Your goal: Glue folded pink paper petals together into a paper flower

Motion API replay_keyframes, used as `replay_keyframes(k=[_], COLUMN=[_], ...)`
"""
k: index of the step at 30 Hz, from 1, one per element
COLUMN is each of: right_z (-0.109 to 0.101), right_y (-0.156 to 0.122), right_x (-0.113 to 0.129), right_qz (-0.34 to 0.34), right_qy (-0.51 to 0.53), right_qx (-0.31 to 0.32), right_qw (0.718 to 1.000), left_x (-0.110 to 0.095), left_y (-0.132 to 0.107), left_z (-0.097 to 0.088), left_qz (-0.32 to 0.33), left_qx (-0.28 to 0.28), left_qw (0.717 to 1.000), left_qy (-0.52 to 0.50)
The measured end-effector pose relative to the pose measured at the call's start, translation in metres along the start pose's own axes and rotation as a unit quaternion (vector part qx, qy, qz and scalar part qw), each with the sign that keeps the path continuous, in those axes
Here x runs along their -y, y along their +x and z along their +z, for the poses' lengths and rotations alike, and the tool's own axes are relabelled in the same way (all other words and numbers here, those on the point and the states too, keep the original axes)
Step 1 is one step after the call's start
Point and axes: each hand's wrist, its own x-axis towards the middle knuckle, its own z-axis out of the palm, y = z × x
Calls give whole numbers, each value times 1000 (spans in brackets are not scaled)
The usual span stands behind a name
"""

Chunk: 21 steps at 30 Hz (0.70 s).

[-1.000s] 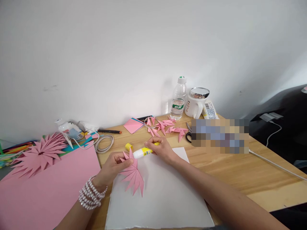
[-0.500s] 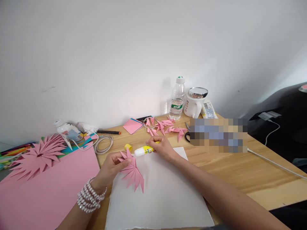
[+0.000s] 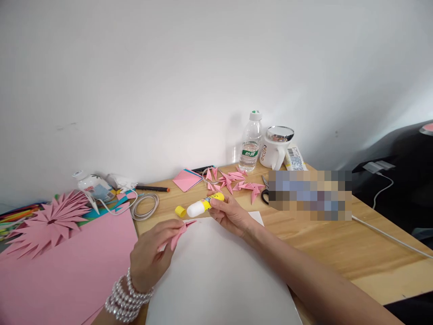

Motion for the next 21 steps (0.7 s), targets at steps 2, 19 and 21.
replay_keyframes(k=[2,19,21], right_z=[3,15,14], right_y=[-2,-7,-7], right_x=[1,-1,0], right_qz=[0,-62,-84], right_qy=[-10,-164,-163], right_qx=[-2,-21,-30], right_qw=[1000,984,983], left_x=[5,5,5], left_y=[-5,-5,-4], left_z=[0,-4,-4], left_qz=[116,223,221], left_qx=[13,57,55], left_qw=[992,966,967], left_qy=[49,115,112])
